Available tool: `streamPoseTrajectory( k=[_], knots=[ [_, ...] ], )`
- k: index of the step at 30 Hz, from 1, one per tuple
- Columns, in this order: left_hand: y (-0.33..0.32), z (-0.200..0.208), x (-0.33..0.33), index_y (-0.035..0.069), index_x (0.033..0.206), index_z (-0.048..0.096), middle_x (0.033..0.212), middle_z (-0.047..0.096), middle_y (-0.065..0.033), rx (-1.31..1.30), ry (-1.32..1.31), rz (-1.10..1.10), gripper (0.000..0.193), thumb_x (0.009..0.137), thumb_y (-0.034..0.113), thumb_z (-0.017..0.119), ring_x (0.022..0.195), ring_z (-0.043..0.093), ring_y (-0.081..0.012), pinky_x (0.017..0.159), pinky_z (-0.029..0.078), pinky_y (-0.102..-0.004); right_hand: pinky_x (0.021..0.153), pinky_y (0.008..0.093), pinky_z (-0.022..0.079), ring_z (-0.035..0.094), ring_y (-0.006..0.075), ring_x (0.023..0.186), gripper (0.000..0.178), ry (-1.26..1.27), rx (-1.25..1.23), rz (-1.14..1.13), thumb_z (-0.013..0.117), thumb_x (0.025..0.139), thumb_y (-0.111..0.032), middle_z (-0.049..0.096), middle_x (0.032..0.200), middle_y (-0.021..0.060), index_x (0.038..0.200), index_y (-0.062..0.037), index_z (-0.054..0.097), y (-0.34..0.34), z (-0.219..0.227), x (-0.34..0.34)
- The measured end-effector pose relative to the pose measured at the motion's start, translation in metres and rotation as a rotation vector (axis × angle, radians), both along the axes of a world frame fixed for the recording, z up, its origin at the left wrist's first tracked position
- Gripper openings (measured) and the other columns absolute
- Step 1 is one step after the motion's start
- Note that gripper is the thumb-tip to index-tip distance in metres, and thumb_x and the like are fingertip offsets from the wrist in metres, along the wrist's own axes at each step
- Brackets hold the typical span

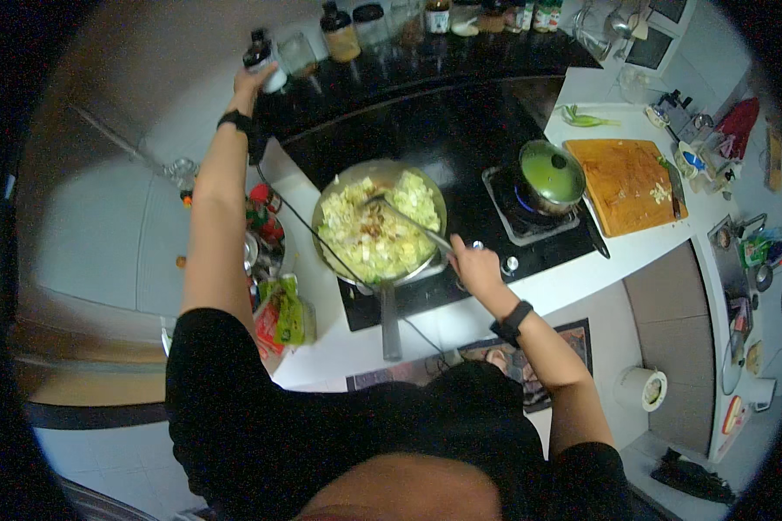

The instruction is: The person is stir-frying ingredients including cabbage in a pan on a stove.

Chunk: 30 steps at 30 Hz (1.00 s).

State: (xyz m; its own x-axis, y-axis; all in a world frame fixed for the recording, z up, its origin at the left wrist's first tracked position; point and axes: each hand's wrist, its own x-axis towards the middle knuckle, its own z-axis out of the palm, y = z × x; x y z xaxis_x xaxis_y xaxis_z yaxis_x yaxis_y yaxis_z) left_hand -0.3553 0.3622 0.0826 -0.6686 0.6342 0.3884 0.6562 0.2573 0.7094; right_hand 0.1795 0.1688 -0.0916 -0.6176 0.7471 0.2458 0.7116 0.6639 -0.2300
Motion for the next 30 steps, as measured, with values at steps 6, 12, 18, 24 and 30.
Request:
streamPoseTrajectory(
  k=[6,12,18,24,30],
  knots=[
    [-0.051,0.056,0.086,0.004,0.124,0.037,0.110,0.052,-0.0162,0.249,0.039,-0.187,0.075,0.061,0.027,0.071,0.102,0.050,-0.0242,0.082,0.043,-0.0343,0.044,0.0394,0.045,0.057,0.0305,0.052,0.022,-0.059,0.031,0.083,0.054,0.080,-0.019,0.056,0.062,0.0114,0.095,-0.0096,0.042,0.010,0.023,0.007],
    [-0.272,0.130,0.203,0.010,0.131,0.032,0.121,0.043,-0.0169,0.308,-0.057,-0.502,0.071,0.070,0.022,0.068,0.110,0.042,-0.0231,0.092,0.037,-0.0318,0.042,0.0366,0.044,0.058,0.0268,0.050,0.023,-0.184,0.108,0.275,0.056,0.079,-0.020,0.058,0.060,0.0097,0.100,-0.0125,0.049,-0.004,0.107,0.045],
    [-0.398,0.054,0.255,0.003,0.111,0.049,0.113,0.050,-0.0094,0.236,-0.227,-0.470,0.034,0.079,0.012,0.055,0.106,0.048,-0.0193,0.092,0.035,-0.0299,0.047,0.0384,0.046,0.059,0.0289,0.056,0.023,-0.294,0.104,0.294,0.058,0.077,-0.018,0.059,0.062,0.0112,0.098,-0.0117,0.049,-0.014,0.176,0.077],
    [-0.442,-0.203,0.344,0.003,0.111,0.047,0.087,0.055,-0.0055,-0.195,-0.592,-0.148,0.048,0.076,0.031,0.066,0.071,0.055,-0.0132,0.058,0.046,-0.0255,0.049,0.0431,0.045,0.058,0.0342,0.059,0.023,-0.122,-0.004,0.286,0.055,0.080,-0.016,0.058,0.062,0.0140,0.100,-0.0112,0.044,0.013,0.079,0.053],
    [-0.408,-0.200,0.402,0.002,0.104,0.044,0.077,0.055,-0.0070,-0.071,-1.313,-0.086,0.046,0.078,0.037,0.059,0.057,0.056,-0.0148,0.048,0.046,-0.0224,0.050,0.0444,0.045,0.058,0.0362,0.060,0.021,0.049,-0.097,0.247,0.053,0.083,-0.018,0.058,0.063,0.0161,0.099,-0.0117,0.043,0.020,0.067,0.068]
  ],
)
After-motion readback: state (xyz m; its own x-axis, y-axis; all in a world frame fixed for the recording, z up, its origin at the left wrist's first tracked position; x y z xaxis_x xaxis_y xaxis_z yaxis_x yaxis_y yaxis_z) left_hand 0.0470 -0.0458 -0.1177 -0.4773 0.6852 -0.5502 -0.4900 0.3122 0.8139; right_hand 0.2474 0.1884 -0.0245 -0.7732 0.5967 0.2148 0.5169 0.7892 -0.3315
